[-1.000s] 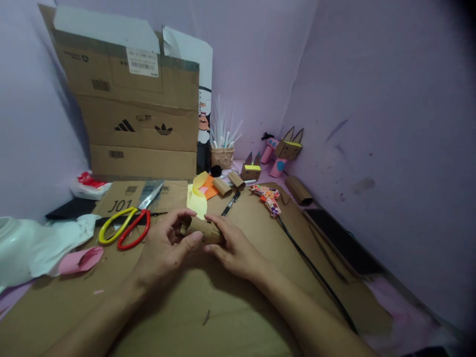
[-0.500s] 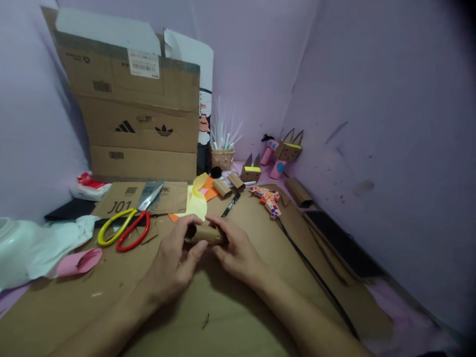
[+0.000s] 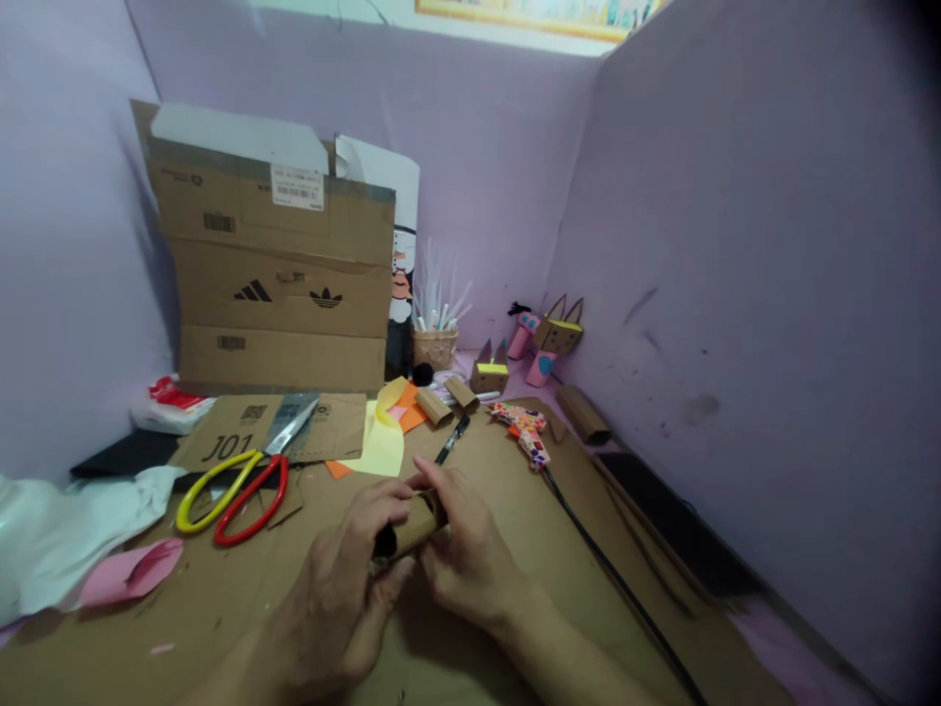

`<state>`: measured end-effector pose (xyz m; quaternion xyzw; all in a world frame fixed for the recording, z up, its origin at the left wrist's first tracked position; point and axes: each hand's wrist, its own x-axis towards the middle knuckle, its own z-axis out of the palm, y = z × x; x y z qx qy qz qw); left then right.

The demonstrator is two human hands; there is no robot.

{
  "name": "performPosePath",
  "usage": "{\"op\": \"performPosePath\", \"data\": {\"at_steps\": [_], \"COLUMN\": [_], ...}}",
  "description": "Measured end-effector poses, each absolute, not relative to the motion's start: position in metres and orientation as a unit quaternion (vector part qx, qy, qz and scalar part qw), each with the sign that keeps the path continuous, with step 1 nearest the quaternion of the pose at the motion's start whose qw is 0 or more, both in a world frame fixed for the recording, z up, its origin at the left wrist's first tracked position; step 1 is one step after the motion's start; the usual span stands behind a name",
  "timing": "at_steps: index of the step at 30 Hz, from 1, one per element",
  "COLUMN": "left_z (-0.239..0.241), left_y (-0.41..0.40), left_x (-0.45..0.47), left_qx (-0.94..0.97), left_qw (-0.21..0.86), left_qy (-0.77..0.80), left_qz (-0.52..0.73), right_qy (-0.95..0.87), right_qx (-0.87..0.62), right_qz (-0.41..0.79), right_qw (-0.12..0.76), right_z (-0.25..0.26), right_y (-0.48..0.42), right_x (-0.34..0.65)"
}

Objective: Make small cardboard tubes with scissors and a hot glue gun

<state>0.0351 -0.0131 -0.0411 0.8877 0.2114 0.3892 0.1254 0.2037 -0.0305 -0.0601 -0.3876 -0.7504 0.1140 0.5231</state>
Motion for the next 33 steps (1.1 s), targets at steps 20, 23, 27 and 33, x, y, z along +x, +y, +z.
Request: {"op": "performPosePath", "data": {"at_steps": [20, 23, 27, 33], "left_z": [-0.035, -0.036, -0.036, -0.038], "left_y": [-0.018, -0.019, -0.019, -0.017], "left_x": [0.047, 0.047, 0.046, 0.046], "left_qx": [0.878, 0.872, 0.872, 0.875], "left_qw": [0.182, 0.214, 0.211, 0.218], "left_qy": [0.186, 0.175, 0.16, 0.138], "left_qz": [0.403, 0.405, 0.412, 0.41], "right_qy": [-0.723, -0.713, -0.724, -0.743], "right_qx": [-0.36, -0.35, -0.349, -0.351], "right_qz": [0.327, 0.355, 0.336, 0.298], "right_qw": [0.49, 0.493, 0.491, 0.485], "right_z": [-0.065, -0.064, -0.062, -0.062], "right_y": [-0.031, -0.033, -0.036, -0.035], "right_x": [0.197, 0.196, 0.196, 0.198]}}
